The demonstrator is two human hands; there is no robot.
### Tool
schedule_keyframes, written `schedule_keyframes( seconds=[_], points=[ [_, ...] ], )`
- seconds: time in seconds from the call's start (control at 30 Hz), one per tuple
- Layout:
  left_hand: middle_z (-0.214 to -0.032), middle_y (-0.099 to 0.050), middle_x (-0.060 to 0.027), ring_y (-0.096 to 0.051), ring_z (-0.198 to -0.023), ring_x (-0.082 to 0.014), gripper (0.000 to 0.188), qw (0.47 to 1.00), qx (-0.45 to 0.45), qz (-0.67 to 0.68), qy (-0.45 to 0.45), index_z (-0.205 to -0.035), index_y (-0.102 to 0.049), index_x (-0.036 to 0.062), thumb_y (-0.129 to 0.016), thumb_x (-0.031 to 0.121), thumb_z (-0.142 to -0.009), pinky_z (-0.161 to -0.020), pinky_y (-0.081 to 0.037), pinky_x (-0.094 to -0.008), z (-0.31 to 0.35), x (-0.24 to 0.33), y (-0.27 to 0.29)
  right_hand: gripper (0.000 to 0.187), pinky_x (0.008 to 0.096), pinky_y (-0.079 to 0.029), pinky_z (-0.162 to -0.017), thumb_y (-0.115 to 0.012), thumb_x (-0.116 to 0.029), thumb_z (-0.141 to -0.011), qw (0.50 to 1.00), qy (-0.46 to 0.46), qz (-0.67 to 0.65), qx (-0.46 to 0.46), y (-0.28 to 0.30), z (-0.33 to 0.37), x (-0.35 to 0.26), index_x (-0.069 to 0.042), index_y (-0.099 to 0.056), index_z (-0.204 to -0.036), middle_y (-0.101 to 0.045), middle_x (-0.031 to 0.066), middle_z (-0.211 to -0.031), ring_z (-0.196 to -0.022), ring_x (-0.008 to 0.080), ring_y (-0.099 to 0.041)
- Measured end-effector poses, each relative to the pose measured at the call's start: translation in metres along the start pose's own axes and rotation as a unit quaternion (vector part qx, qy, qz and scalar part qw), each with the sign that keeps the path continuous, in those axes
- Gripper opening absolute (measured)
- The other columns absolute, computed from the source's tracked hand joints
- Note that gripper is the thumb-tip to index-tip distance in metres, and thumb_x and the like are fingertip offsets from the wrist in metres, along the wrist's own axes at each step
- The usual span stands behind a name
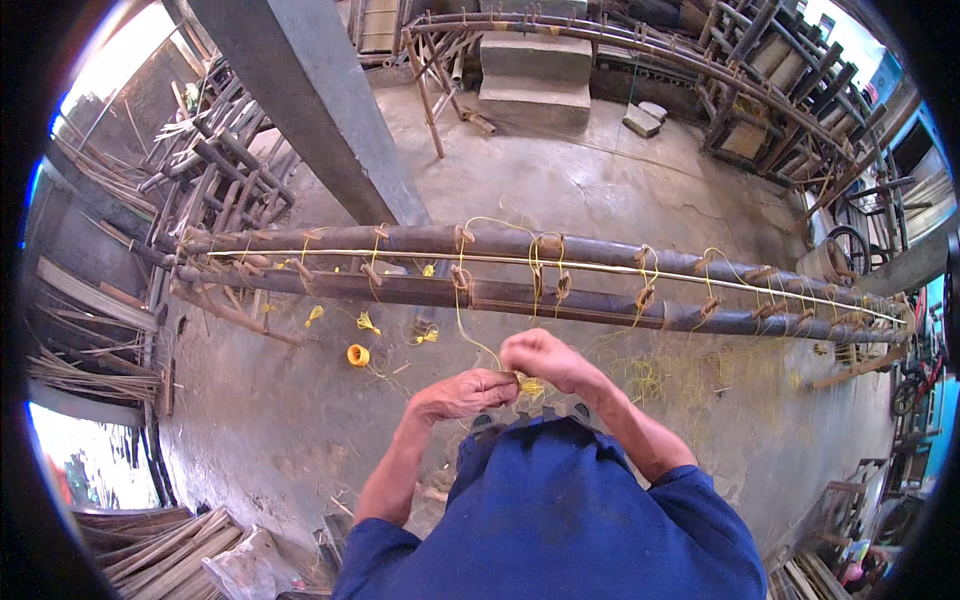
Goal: The person ties yellow rope around a horizontal metal pipe in a workshop. They repeatedly wrap the rope around the pipe and tie knots to secure it in place.
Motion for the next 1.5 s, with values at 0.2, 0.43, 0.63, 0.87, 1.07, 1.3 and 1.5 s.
schedule_keyframes(
  seconds=[0.2,0.43,0.63,0.87,1.07,1.3,1.5],
  points=[
    [-0.068,-0.042,0.0049,-0.038,-0.06,-0.0037,0.031,0.914,0.352,0.203,-0.005,-0.083,-0.053,0.0082,-0.044,0.031,-0.102,-0.051,-0.033,-0.0212,-0.009,-0.025,0.022,0.017,0.0295,-0.049,-0.061,-0.056,-0.015,-0.094,0.942,0.162,0.223,0.191,-0.03,0.014,-0.005,0.001,-0.061,-0.098,-0.064,0.0064,-0.075,-0.066,0.0127,-0.06],
    [-0.067,-0.04,0.0081,-0.036,-0.058,-0.0017,0.025,0.868,0.36,0.329,-0.094,-0.087,-0.051,0.0111,-0.045,0.03,-0.101,-0.049,-0.029,-0.0185,-0.017,-0.016,0.013,0.021,0.0259,-0.045,-0.069,-0.055,-0.021,-0.095,0.933,0.232,0.196,0.191,-0.03,0.004,0.003,-0.002,-0.061,-0.092,-0.061,0.0048,-0.076,-0.07,0.0108,-0.054],
    [-0.064,-0.037,0.0076,-0.033,-0.056,-0.0034,0.026,0.975,0.127,0.185,-0.013,-0.084,-0.052,0.0108,-0.045,0.03,-0.101,-0.049,-0.028,-0.0214,0.012,-0.025,0.005,0.021,0.0204,-0.037,-0.058,-0.054,-0.022,-0.094,0.979,-0.08,-0.184,-0.028,0.003,-0.024,0.045,-0.006,-0.062,-0.083,-0.053,-0.0061,-0.068,-0.062,0.0024,-0.046],
    [-0.073,-0.05,0.0033,-0.046,-0.065,-0.0066,0.024,0.877,0.38,0.294,-0.019,-0.093,-0.058,0.0079,-0.045,0.026,-0.1,-0.056,-0.036,-0.0225,0.011,-0.07,0.01,0.014,0.0355,-0.048,-0.061,-0.058,-0.014,-0.09,0.918,0.212,0.305,0.136,-0.055,0.002,-0.003,-0.003,-0.064,-0.096,-0.064,0.0183,-0.079,-0.068,0.032,-0.063],
    [-0.088,-0.056,-0.0053,-0.058,-0.08,-0.0151,0.028,0.82,0.554,0.142,-0.017,-0.093,-0.059,0.0027,-0.049,0.028,-0.097,-0.073,-0.048,-0.0297,0.022,-0.099,-0.009,0.015,0.0388,-0.053,-0.07,-0.057,-0.011,-0.089,0.873,0.306,0.331,0.186,-0.017,-0.033,-0.029,-0.003,-0.064,-0.1,-0.067,0.0175,-0.093,-0.083,0.0314,-0.067],
    [-0.115,-0.059,-0.0211,-0.059,-0.102,-0.0369,0.028,0.878,0.352,-0.308,0.1,-0.097,-0.068,0.0033,-0.059,0.029,-0.09,-0.088,-0.047,-0.0445,0.032,-0.142,-0.032,0.025,0.0603,-0.037,-0.091,-0.06,-0.027,-0.081,0.684,-0.017,0.7,0.205,0.123,-0.169,-0.051,-0.01,-0.07,-0.097,-0.068,0.0129,-0.098,-0.104,0.0359,-0.059],
    [-0.119,-0.057,-0.0251,-0.057,-0.105,-0.0415,0.028,0.892,0.348,-0.282,0.066,-0.1,-0.066,0.0015,-0.058,0.026,-0.088,-0.09,-0.047,-0.0476,0.031,-0.197,-0.05,0.029,0.0647,-0.031,-0.096,-0.059,-0.03,-0.082,0.625,-0.056,0.752,0.201,0.153,-0.203,-0.009,-0.011,-0.07,-0.101,-0.067,0.0161,-0.105,-0.106,0.0365,-0.06]
  ],
)
Point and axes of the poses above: each hand's wrist, its own z-axis away from the middle knuckle, its own y-axis out of the back of the hand, x = y × z, the point moved 3 cm from there along -z, towards the middle knuckle
